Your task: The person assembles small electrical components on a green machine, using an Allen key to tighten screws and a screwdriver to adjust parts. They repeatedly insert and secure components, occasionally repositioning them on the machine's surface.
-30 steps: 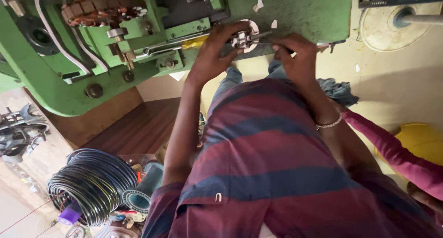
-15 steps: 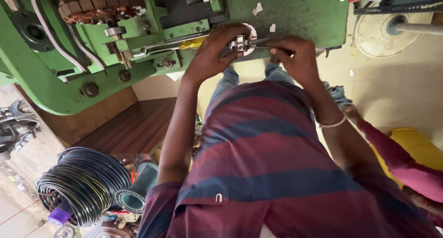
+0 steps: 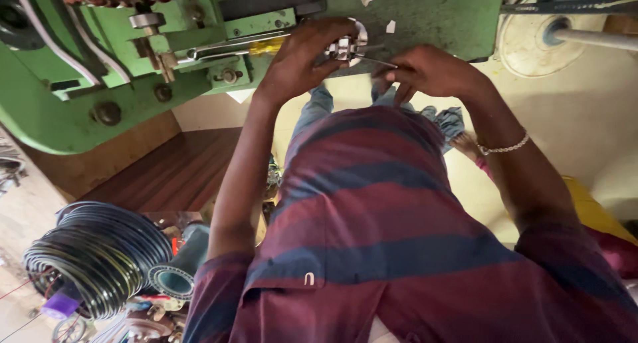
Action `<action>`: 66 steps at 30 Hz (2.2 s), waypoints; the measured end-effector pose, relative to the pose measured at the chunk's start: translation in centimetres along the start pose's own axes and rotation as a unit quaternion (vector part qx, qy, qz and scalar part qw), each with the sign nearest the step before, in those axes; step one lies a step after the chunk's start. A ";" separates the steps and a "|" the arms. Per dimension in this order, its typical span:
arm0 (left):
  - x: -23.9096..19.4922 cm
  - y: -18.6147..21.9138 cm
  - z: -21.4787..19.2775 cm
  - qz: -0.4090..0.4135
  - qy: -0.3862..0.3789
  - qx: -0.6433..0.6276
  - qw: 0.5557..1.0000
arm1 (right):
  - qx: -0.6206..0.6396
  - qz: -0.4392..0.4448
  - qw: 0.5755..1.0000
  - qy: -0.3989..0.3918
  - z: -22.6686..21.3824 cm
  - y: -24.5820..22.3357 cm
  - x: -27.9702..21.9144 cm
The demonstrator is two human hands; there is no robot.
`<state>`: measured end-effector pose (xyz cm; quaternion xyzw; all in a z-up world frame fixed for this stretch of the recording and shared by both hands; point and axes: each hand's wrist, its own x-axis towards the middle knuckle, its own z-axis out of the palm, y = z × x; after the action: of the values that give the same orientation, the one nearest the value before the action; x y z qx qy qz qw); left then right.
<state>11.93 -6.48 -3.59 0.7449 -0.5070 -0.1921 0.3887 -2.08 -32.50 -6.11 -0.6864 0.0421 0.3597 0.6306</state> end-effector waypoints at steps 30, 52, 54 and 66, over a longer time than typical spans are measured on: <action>1.2 0.4 0.5 -0.079 0.013 -0.025 0.996 | -0.513 -0.324 0.749 0.266 -3.4 2.2 1.7; 4.5 1.6 -0.9 -0.134 -0.085 0.034 0.987 | 0.113 -0.128 0.875 0.454 2.3 3.0 3.5; 4.7 1.2 -0.9 -0.148 -0.123 0.035 0.981 | 0.118 -0.125 0.875 0.452 2.6 2.8 3.5; 5.5 -0.1 -1.2 -0.111 -0.183 0.024 0.977 | 0.149 -0.088 0.960 0.221 -1.1 1.3 1.9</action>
<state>15.06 -11.01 -2.28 0.7580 -0.4883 -0.3545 0.2475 -0.81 -32.96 -8.28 -0.6482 0.1725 0.1320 0.7298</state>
